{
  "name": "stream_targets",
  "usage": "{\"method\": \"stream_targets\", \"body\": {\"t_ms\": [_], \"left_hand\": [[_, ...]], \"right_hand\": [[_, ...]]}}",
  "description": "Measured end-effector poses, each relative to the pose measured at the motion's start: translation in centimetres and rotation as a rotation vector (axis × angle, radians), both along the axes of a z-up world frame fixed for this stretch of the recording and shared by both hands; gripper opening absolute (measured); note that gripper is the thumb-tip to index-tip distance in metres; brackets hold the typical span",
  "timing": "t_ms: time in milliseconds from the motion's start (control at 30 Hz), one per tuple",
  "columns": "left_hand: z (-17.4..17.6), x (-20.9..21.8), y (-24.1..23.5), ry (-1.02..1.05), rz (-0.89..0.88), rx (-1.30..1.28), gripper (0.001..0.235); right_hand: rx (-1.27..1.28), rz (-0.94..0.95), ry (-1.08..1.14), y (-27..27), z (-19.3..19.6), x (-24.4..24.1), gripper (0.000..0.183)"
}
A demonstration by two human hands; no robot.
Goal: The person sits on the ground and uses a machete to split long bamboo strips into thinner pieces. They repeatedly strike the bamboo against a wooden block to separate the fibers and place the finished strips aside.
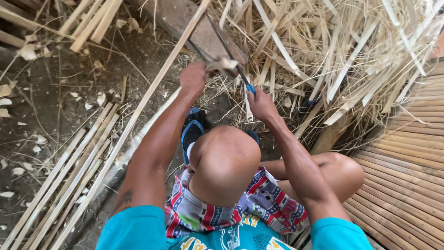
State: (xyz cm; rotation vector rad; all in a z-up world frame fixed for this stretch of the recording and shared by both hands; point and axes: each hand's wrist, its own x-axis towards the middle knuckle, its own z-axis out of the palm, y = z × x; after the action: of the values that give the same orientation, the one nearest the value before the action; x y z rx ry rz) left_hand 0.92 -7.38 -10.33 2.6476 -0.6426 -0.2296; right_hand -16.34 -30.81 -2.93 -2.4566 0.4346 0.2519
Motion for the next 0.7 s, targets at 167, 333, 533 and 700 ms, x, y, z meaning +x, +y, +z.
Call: {"method": "stream_targets", "body": {"t_ms": [167, 333, 533, 700], "left_hand": [[7.7, 0.8, 1.1, 0.107, -0.204, 0.352, 0.014], [19.4, 0.8, -6.7, -0.382, -0.551, 0.359, 0.013], [24.3, 2.7, -17.7, -0.573, -0.533, -0.116, 0.082], [21.4, 2.1, -13.1, -0.123, -0.383, 0.154, 0.039]], "right_hand": [[0.303, -0.218, 0.162, 1.8, 1.0, -1.2, 0.034], [0.509, -0.289, 0.071, 2.1, 0.6, -3.3, 0.034], [0.627, -0.310, 0.046, 2.0, 3.8, -4.8, 0.033], [0.735, -0.306, -0.027, 2.1, 3.3, -5.5, 0.033]]}}
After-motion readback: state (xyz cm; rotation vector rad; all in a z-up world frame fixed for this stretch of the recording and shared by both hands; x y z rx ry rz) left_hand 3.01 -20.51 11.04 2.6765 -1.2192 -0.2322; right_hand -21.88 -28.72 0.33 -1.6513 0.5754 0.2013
